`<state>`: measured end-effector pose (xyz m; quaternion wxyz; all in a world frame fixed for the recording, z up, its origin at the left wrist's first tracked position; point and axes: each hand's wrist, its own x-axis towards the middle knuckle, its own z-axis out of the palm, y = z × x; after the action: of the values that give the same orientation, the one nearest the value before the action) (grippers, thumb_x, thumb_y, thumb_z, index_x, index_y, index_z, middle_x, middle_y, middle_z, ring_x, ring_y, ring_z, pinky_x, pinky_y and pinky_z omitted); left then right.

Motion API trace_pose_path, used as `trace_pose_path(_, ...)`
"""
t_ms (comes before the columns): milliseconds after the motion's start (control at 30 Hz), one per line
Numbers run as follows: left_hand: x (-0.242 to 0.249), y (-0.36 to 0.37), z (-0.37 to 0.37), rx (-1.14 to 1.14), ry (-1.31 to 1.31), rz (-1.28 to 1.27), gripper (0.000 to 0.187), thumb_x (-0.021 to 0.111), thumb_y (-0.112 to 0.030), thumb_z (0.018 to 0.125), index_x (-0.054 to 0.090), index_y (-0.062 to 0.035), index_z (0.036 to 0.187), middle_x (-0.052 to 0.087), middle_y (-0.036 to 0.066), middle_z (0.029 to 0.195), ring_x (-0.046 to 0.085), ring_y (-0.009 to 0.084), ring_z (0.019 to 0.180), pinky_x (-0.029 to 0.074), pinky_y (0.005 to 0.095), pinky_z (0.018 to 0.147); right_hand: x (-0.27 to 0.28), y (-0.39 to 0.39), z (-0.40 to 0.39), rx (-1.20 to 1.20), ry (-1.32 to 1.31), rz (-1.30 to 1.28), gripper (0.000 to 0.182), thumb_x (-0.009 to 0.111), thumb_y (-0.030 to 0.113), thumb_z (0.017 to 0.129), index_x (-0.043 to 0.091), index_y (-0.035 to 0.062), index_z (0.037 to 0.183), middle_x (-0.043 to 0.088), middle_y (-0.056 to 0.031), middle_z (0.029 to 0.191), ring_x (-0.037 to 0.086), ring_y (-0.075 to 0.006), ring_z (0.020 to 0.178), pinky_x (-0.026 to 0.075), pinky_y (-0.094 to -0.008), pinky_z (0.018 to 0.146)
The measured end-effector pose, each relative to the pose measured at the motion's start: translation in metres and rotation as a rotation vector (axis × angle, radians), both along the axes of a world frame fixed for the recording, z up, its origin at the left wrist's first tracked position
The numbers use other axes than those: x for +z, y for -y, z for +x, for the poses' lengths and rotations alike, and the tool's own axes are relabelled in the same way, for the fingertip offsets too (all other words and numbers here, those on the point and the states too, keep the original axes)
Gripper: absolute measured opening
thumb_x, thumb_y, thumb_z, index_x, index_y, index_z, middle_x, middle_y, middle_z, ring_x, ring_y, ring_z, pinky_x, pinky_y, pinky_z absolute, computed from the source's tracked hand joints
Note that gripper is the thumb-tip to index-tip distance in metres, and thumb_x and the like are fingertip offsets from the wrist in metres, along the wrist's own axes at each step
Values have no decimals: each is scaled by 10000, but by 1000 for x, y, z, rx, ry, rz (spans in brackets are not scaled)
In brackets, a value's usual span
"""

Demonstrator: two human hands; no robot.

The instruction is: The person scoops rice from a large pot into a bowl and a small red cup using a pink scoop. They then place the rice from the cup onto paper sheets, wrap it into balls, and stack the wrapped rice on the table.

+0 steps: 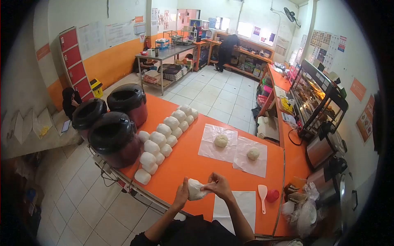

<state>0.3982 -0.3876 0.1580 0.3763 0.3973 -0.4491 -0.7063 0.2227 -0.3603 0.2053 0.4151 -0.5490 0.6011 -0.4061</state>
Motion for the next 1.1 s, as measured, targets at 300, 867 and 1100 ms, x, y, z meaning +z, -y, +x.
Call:
trace_pose_path(300, 37, 14, -18, 424, 371, -567, 464, 321, -413, 963, 488, 15, 901, 572, 113, 709, 580, 205, 650, 447, 344, 568, -30, -13, 69, -332, -341, -464, 488, 598, 289, 845, 459, -84, 1128, 508, -200, 1017, 517, -311, 970, 416, -392, 831)
trace_pose_path(867, -29, 27, -18, 102, 458, -536, 543, 318, -472, 945, 470, 42, 1035, 592, 247, 887, 613, 356, 794, 477, 426, 674, -47, 20, 29, -219, 272, 81, 417, 601, 374, 856, 610, -27, 970, 626, -60, 839, 584, -110, 723, 468, -249, 616)
trace_pose_path(1100, -21, 36, 2, -28, 345, -277, 473, 489, -427, 909, 480, 24, 1052, 571, 124, 944, 559, 173, 833, 461, 306, 690, -88, 41, 27, -59, 372, 151, 413, 519, 376, 907, 613, -12, 1014, 609, -27, 811, 560, -100, 738, 451, -242, 666)
